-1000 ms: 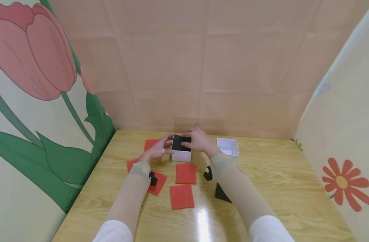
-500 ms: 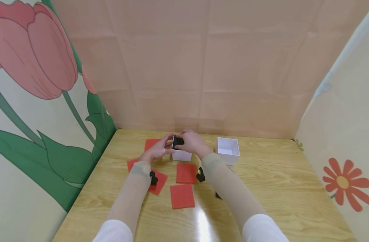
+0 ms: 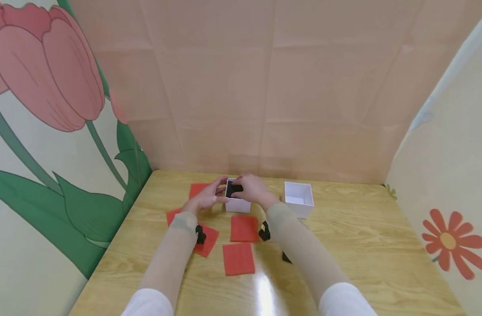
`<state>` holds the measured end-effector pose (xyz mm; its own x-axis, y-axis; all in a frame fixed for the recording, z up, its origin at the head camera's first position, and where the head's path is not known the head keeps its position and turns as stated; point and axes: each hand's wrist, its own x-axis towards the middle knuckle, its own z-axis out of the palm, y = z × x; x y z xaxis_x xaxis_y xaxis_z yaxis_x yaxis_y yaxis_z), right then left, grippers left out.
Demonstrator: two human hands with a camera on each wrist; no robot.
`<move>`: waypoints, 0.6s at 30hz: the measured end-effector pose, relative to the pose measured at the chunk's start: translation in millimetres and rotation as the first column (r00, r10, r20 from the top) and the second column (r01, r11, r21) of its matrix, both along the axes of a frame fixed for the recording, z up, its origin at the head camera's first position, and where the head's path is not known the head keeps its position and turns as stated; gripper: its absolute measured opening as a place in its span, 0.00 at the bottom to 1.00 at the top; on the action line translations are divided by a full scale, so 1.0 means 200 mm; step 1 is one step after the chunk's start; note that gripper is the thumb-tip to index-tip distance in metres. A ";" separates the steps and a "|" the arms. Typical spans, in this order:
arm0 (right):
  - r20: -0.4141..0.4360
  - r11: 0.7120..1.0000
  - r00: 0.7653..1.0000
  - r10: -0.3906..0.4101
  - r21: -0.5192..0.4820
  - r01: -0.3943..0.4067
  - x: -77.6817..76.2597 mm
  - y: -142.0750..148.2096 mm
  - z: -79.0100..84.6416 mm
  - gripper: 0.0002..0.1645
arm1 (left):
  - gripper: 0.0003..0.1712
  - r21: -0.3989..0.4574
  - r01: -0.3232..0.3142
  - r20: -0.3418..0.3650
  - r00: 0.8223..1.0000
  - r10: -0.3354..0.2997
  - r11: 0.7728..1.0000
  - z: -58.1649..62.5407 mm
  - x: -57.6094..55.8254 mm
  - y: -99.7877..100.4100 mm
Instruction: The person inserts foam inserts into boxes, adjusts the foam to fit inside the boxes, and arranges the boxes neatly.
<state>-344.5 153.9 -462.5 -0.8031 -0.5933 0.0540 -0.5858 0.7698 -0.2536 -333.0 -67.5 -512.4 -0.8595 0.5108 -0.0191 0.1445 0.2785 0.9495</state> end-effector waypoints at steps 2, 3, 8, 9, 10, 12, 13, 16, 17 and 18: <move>0.005 1.000 1.000 0.001 -0.006 -0.001 0.01 0.02 0.01 0.24 | 0.50 -0.004 -0.005 0.006 1.000 0.005 1.000 0.00 0.01 -0.01; 0.009 1.000 1.000 0.000 -0.002 0.000 0.02 0.03 0.01 0.24 | 0.50 -0.011 -0.008 0.008 1.000 0.008 1.000 0.00 0.02 -0.01; 0.003 0.999 1.000 -0.024 0.045 0.024 0.06 0.08 0.02 0.20 | 0.51 -0.027 0.010 0.001 1.000 -0.010 1.000 -0.03 0.05 -0.01; -0.012 0.999 1.000 -0.026 0.047 0.027 0.06 0.08 0.02 0.19 | 0.51 -0.021 0.011 -0.001 1.000 -0.011 1.000 -0.03 0.05 -0.01; -0.024 0.998 0.999 -0.031 0.045 0.032 0.06 0.08 0.03 0.18 | 0.51 -0.013 0.013 -0.004 1.000 -0.013 1.000 -0.03 0.04 -0.01; -0.049 0.999 0.998 -0.032 0.036 0.034 0.07 0.08 0.03 0.16 | 0.51 0.000 0.006 -0.006 1.000 -0.006 1.000 -0.02 0.04 -0.01; -0.057 0.999 0.998 -0.030 0.033 0.032 0.07 0.08 0.04 0.14 | 0.51 0.006 0.003 -0.004 1.000 -0.003 1.000 -0.02 0.05 -0.01; -0.068 0.999 0.997 -0.029 0.041 0.032 0.06 0.06 0.03 0.12 | 0.50 0.006 0.010 -0.010 1.000 -0.010 1.000 0.00 0.06 -0.02; -0.074 0.999 0.997 -0.028 0.044 0.031 0.06 0.06 0.03 0.11 | 0.50 0.005 0.014 -0.012 1.000 -0.014 1.000 0.01 0.06 -0.02; -0.082 0.998 0.996 -0.027 0.048 0.031 0.05 0.06 0.03 0.11 | 0.50 0.008 0.020 -0.015 1.000 -0.020 1.000 0.02 0.06 -0.02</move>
<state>-333.9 166.0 -457.4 -0.8143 -0.5733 0.0909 -0.5800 0.7973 -0.1672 -320.9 -71.4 -508.9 -0.8490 0.5283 -0.0019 0.1641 0.2673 0.9495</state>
